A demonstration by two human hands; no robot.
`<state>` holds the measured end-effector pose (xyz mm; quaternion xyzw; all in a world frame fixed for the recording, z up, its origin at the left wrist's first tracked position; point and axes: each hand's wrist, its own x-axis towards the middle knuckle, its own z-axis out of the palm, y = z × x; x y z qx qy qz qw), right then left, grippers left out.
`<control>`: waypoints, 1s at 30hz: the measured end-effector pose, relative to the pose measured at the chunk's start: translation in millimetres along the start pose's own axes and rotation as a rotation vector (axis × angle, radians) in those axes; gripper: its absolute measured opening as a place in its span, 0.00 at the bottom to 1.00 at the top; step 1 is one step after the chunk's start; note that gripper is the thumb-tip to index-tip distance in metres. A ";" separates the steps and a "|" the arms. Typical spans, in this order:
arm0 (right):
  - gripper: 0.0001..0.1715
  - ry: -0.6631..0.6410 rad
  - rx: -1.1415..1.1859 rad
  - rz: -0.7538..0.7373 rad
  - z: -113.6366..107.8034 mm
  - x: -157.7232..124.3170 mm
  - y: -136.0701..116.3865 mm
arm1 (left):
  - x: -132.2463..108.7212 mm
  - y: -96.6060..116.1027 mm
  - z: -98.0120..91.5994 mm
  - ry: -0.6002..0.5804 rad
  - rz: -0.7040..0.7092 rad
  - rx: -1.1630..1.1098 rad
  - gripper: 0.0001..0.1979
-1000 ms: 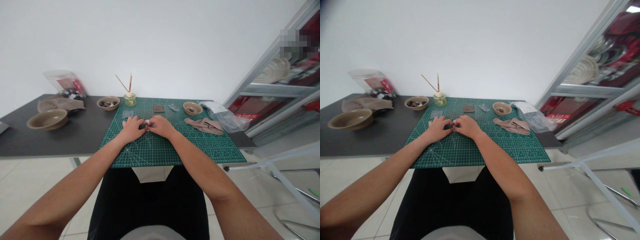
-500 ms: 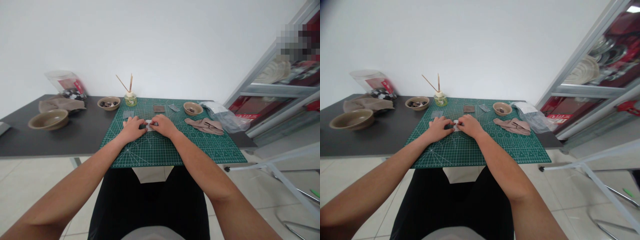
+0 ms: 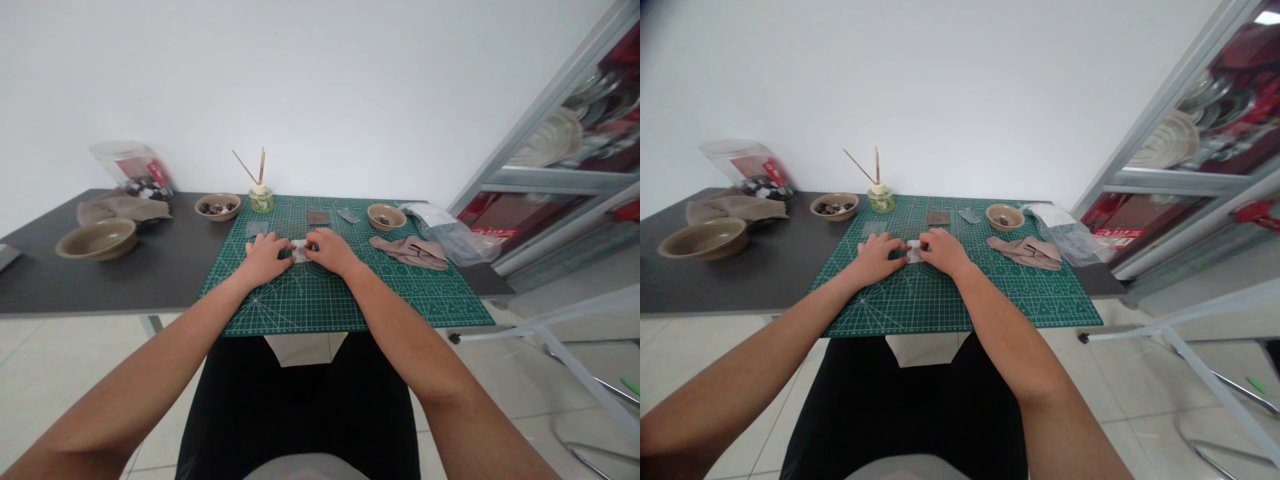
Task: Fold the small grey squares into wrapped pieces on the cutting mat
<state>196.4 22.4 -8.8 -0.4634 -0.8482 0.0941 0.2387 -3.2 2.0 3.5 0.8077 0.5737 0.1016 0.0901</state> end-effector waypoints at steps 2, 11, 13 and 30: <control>0.05 -0.011 -0.017 -0.029 0.8 0.7 -1.9 | 0.0 0.2 0.0 -0.004 -0.005 0.001 0.18; 0.05 0.018 -0.042 0.020 0.4 0.3 -5.5 | -0.2 0.6 -0.9 -0.004 -0.014 0.008 0.17; 0.06 0.026 -0.040 0.027 -0.7 -1.1 -5.5 | 0.3 -0.1 -0.6 -0.005 -0.014 0.004 0.17; 0.06 0.016 -0.049 0.017 -0.1 -0.2 -7.3 | -0.6 0.0 -0.7 0.003 -0.007 0.002 0.18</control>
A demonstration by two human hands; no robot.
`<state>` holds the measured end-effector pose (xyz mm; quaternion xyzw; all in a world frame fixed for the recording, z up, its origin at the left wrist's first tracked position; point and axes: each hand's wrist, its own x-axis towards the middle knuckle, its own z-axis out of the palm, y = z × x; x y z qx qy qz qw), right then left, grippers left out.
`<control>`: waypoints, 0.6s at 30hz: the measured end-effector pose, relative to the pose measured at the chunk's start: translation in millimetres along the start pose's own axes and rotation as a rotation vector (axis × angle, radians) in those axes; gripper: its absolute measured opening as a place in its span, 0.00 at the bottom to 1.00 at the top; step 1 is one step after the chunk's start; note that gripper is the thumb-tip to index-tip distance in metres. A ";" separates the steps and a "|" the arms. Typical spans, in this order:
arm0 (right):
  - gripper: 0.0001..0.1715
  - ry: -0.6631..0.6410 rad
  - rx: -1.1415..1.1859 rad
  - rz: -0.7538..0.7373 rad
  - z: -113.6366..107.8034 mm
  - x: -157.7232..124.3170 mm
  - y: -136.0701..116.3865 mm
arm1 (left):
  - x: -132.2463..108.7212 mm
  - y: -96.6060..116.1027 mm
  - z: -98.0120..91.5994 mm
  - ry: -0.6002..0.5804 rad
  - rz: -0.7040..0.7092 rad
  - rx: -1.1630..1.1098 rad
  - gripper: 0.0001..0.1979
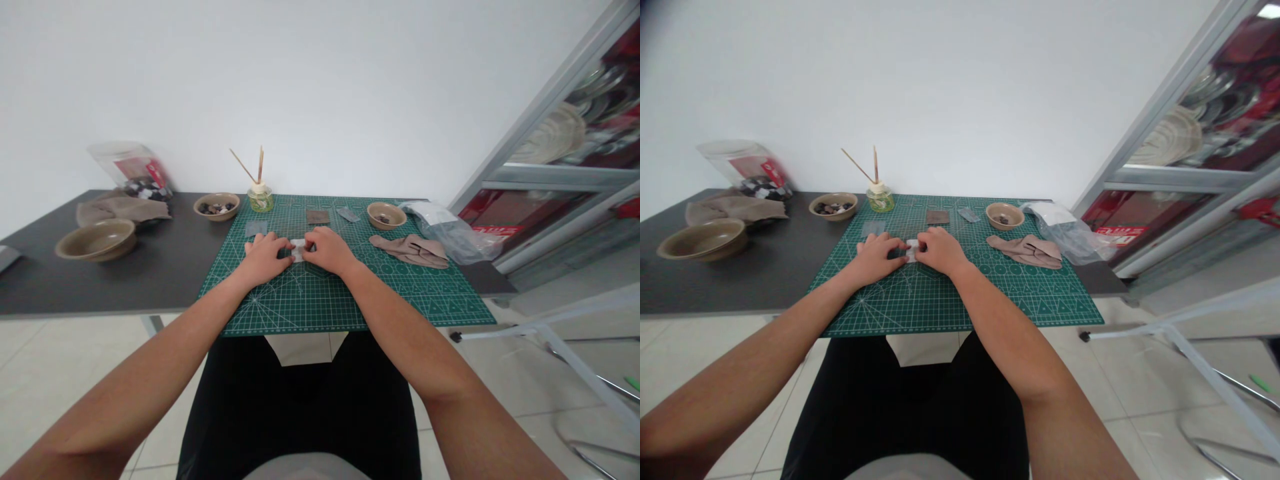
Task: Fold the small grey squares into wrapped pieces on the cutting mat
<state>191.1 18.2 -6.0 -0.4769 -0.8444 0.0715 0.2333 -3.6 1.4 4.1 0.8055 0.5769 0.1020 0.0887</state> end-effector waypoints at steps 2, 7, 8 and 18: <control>0.05 -0.042 0.039 -0.047 -1.9 -1.2 -0.9 | 0.2 -0.1 0.0 -0.002 0.000 0.002 0.18; 0.04 -0.091 0.110 -0.125 -0.5 0.0 -2.4 | 0.5 -0.3 0.4 -0.006 -0.004 0.002 0.17; 0.04 -0.083 0.099 -0.116 0.6 0.7 -2.3 | 0.5 -0.5 0.7 -0.004 -0.003 0.000 0.17; 0.03 0.005 0.142 -0.074 1.6 -0.1 2.1 | -0.9 -1.4 0.3 0.003 0.035 0.009 0.20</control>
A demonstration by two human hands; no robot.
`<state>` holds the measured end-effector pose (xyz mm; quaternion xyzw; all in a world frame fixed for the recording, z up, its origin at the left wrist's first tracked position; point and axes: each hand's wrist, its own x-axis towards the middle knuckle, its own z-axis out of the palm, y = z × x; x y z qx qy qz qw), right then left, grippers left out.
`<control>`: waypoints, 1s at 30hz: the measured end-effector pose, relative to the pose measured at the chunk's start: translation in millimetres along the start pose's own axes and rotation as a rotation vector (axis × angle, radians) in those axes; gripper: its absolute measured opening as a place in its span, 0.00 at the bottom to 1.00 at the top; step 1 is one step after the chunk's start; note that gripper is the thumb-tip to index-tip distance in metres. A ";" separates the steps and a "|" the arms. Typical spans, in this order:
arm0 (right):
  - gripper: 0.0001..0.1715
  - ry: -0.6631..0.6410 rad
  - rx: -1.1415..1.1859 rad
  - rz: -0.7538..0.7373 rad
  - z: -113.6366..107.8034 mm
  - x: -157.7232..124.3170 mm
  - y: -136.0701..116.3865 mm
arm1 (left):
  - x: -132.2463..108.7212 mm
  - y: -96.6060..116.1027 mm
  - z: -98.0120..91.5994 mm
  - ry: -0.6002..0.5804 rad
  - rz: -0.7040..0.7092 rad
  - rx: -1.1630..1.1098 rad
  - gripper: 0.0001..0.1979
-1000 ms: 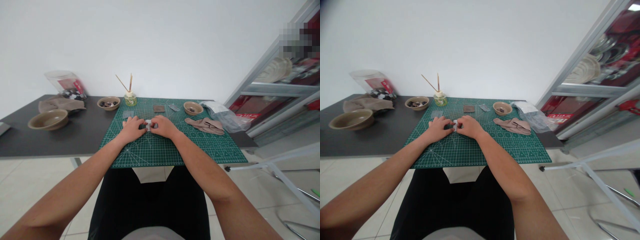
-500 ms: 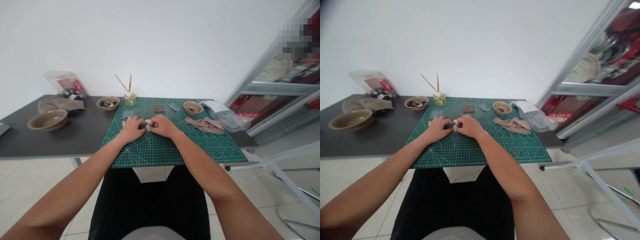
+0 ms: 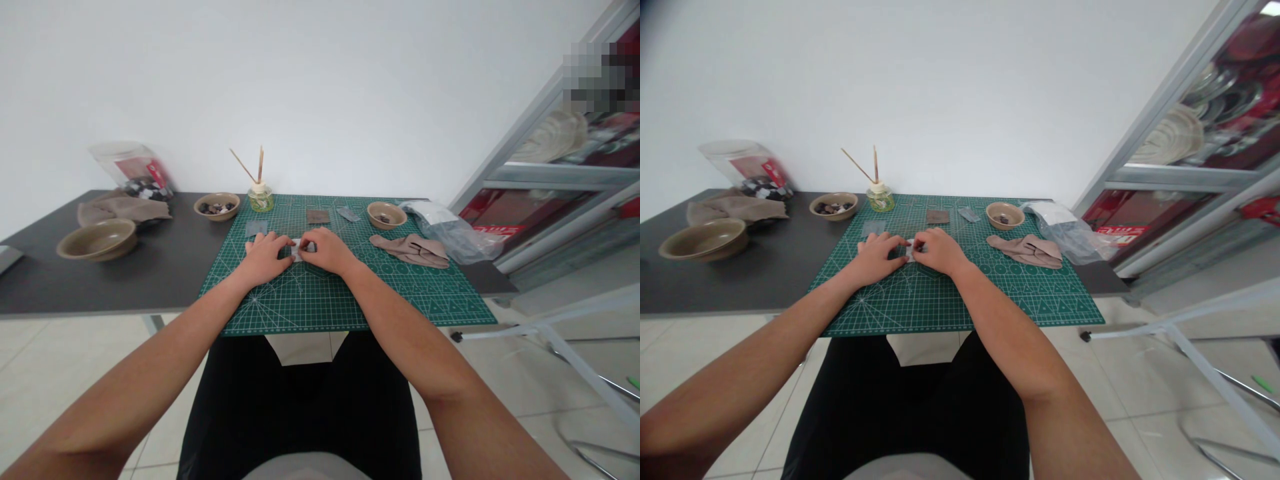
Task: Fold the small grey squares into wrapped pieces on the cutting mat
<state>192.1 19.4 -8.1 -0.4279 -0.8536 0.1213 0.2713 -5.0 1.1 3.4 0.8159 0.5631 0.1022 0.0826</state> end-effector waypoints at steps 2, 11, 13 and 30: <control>0.07 0.033 0.041 0.026 -1.1 -0.5 1.6 | -0.6 -0.2 -0.8 0.004 0.021 -0.012 0.23; 0.22 -0.046 -0.148 0.117 -1.1 -3.9 5.8 | 0.8 -2.4 2.6 0.009 0.086 0.003 0.20; 0.25 -0.058 -0.156 0.111 0.3 -4.1 6.2 | 0.9 -3.0 4.0 0.028 0.099 -0.007 0.19; 0.09 0.237 0.415 0.215 -4.9 4.8 4.7 | -5.3 -6.8 -2.5 0.320 0.102 -0.616 0.11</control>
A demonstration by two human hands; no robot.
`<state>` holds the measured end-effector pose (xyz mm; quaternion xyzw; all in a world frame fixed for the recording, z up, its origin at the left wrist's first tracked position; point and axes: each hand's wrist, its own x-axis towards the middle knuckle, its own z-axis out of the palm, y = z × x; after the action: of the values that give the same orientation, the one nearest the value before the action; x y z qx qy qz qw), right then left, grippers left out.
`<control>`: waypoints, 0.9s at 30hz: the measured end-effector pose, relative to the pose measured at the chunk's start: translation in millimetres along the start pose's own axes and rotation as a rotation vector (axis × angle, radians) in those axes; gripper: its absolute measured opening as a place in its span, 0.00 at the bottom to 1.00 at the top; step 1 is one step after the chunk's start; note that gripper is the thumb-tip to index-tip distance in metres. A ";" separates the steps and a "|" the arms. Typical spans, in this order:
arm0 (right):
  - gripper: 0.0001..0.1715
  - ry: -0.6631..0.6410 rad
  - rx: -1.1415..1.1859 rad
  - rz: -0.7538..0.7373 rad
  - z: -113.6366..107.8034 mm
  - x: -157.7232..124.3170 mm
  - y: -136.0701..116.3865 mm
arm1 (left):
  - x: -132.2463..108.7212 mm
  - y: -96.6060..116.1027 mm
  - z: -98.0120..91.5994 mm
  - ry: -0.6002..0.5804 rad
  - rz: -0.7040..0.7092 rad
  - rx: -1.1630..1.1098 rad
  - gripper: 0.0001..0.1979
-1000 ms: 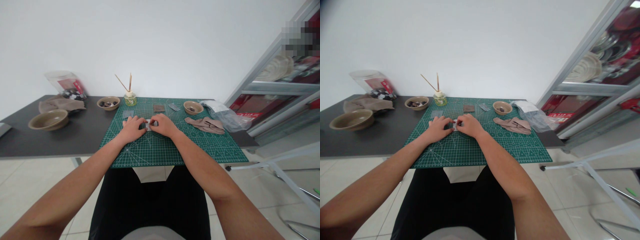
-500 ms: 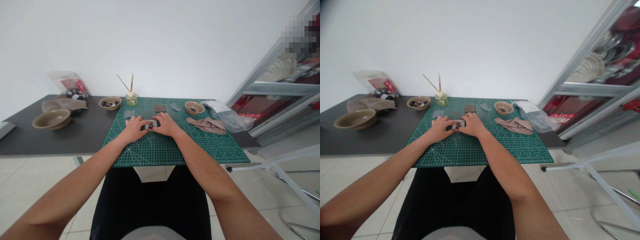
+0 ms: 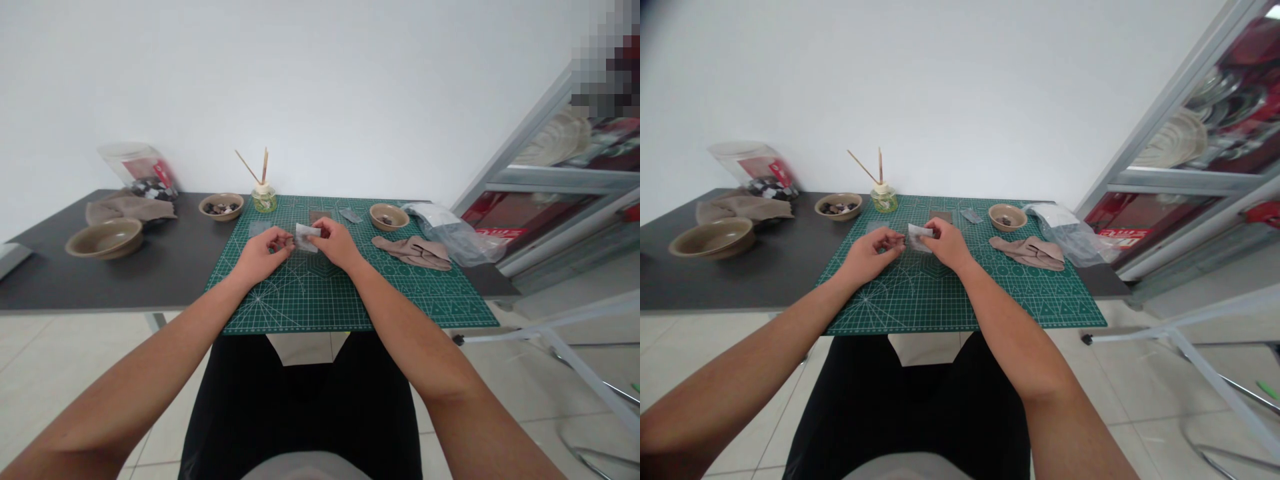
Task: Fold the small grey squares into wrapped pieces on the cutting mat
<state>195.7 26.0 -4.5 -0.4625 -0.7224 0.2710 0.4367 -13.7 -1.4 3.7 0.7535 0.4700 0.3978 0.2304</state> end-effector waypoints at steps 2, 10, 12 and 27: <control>0.09 0.007 0.010 -0.024 -0.1 -1.1 -2.4 | -0.4 -0.3 0.7 0.012 0.030 -0.049 0.13; 0.10 -0.017 -0.050 -0.038 1.9 -1.6 1.6 | 0.0 -8.6 4.3 -0.042 -0.110 -0.192 0.11; 0.10 -0.024 -0.048 -0.034 2.1 -1.8 1.4 | -0.1 -7.9 4.0 -0.039 -0.122 -0.153 0.10; 0.12 -0.003 -0.171 -0.147 5.2 -5.9 -5.4 | 5.5 -13.6 11.9 -0.061 -0.146 -0.401 0.12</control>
<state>190.0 18.4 -4.8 -0.4435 -0.7754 0.1765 0.4135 -9.7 10.0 -10.9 0.6682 0.4276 0.4426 0.4181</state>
